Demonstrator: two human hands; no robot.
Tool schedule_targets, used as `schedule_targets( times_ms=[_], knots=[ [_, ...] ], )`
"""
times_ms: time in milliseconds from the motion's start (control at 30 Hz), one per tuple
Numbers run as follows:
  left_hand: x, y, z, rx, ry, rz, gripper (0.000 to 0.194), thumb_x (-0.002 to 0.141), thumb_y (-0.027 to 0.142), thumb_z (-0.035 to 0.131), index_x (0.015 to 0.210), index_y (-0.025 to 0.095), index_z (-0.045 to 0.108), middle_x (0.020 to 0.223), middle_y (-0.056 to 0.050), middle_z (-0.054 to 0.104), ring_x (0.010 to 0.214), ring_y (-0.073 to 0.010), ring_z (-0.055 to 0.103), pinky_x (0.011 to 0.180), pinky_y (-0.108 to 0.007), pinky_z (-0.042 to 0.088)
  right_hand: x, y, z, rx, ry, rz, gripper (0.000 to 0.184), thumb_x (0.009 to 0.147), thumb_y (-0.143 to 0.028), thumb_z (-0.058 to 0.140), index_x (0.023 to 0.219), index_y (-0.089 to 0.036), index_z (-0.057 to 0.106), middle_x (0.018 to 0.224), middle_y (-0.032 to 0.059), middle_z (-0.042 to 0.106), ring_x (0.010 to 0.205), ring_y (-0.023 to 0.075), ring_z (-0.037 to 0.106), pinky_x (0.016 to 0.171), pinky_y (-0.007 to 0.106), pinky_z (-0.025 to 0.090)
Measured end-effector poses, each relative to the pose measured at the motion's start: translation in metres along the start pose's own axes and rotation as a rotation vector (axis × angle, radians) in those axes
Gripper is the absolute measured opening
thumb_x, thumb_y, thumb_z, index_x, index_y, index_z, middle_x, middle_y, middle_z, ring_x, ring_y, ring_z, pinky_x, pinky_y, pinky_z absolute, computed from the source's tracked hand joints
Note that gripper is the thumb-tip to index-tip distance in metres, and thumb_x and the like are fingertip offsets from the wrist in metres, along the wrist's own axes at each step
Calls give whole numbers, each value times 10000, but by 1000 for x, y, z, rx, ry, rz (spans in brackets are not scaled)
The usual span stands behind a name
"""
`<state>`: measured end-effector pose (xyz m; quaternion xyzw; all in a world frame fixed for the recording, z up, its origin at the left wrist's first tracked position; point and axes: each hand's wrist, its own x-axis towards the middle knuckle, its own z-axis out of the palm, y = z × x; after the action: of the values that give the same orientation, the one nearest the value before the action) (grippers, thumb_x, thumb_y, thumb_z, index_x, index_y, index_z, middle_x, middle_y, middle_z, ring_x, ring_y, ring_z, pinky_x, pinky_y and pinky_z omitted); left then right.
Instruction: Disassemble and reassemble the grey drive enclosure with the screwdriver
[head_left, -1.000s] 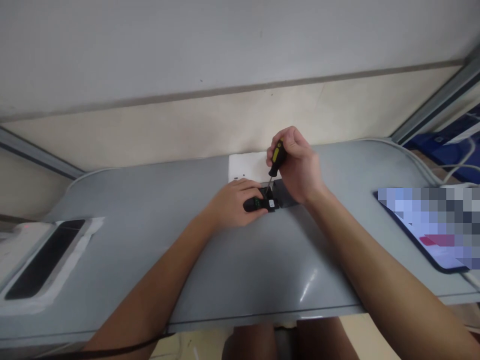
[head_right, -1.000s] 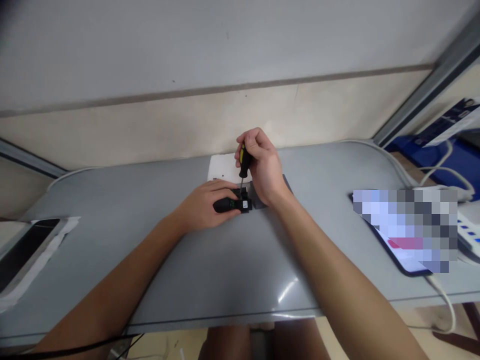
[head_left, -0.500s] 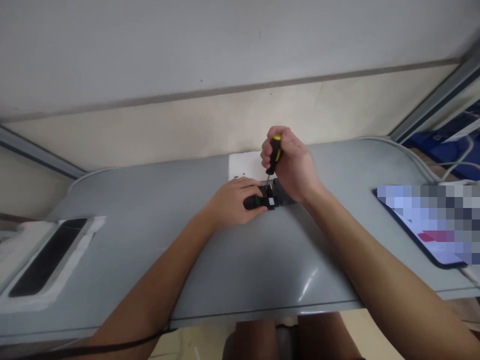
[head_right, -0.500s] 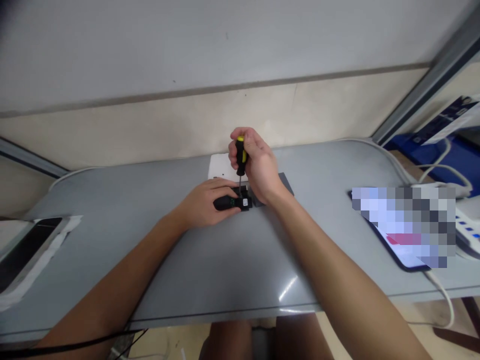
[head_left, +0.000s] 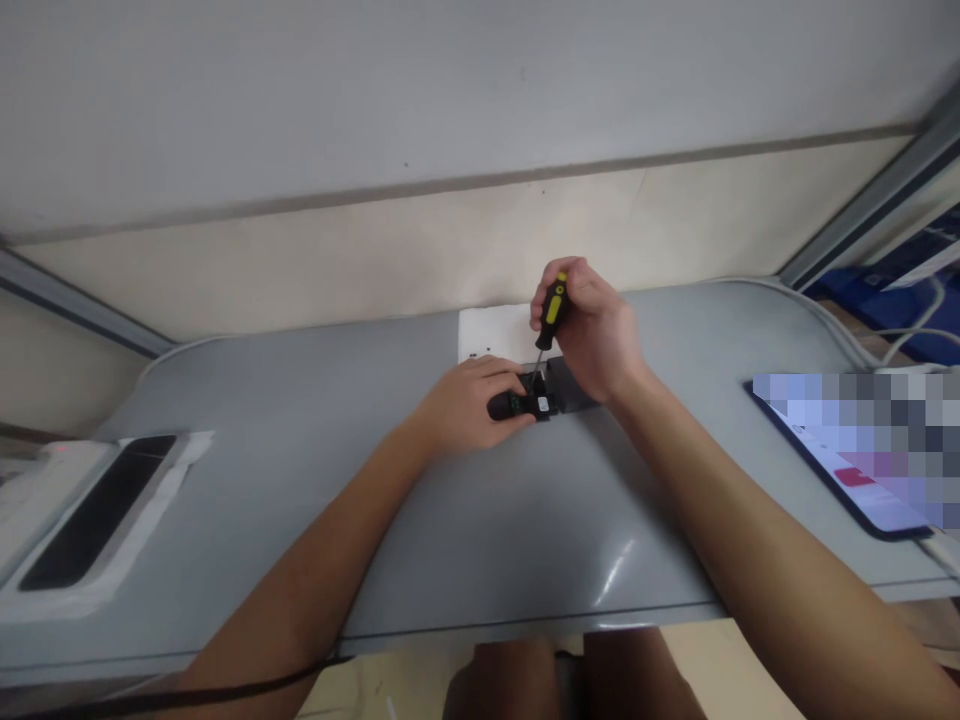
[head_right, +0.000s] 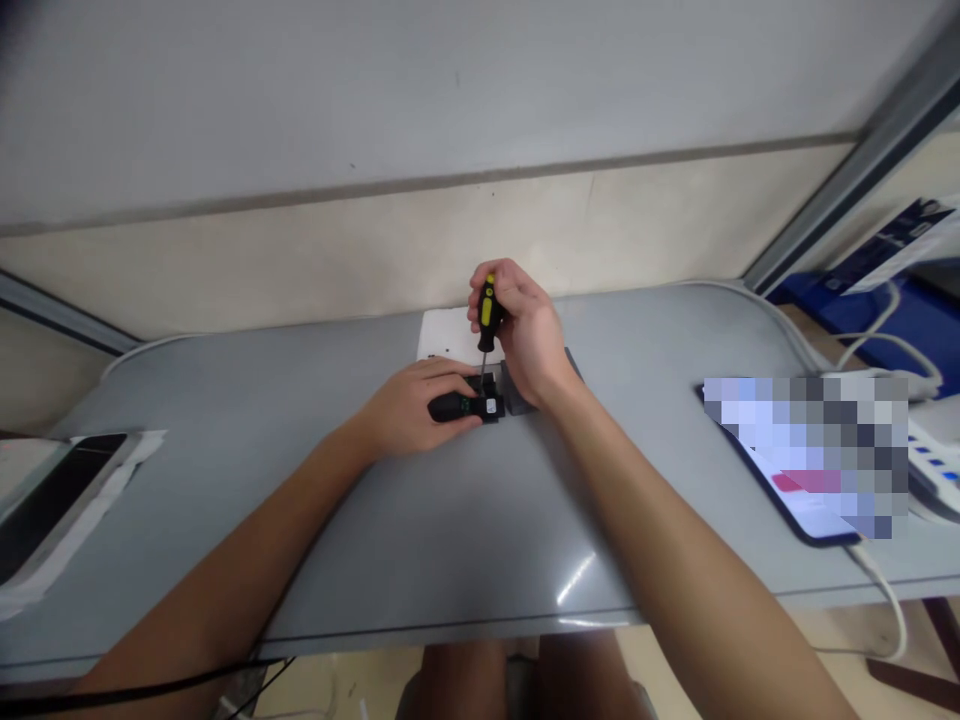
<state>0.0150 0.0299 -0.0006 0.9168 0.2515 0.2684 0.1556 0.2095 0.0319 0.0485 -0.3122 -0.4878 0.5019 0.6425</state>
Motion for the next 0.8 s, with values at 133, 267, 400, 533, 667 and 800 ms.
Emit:
schedule_targets(
  times_ms=[133,267,400,533,667,800],
  knots=[
    [0,0,1,-21,16,-12,184,890,360,778,982,212,718,1208,-80,749,1126,-255,710,1033,-445,542,-2,-3,5,71,-4,59,512,919,-777,539,885,-267,561,707,-1,545,631,154,549,559,312,472],
    [-1,0,1,-4,19,-1,194,891,368,781,992,216,715,1236,-82,745,1150,-261,704,1049,-454,532,-4,-7,11,150,46,108,499,910,-762,570,857,-270,505,636,-35,482,560,136,487,507,296,425],
    [-2,0,0,1,8,0,170,895,342,777,997,222,713,1245,-81,741,1135,-257,705,1026,-447,545,-3,-9,8,180,70,138,510,890,-719,646,790,-262,443,638,-33,484,558,133,485,507,297,419],
    [-2,0,0,-13,8,3,158,904,341,770,991,224,709,1237,-78,740,1139,-254,701,1023,-446,549,0,-9,3,179,60,160,494,911,-723,612,807,-252,503,734,3,555,668,152,565,574,295,468],
    [-2,0,0,-10,5,-14,173,907,359,769,1002,225,715,1259,-79,731,1152,-256,695,1032,-451,544,2,-8,2,227,26,194,516,919,-748,573,822,-242,541,743,5,543,656,139,540,581,288,467],
    [-1,0,-1,-6,-1,-24,174,904,363,769,999,226,717,1255,-77,737,1153,-261,696,1036,-461,542,3,-4,4,252,64,191,528,912,-773,555,857,-248,543,711,-8,510,612,130,489,535,276,430]
  ],
)
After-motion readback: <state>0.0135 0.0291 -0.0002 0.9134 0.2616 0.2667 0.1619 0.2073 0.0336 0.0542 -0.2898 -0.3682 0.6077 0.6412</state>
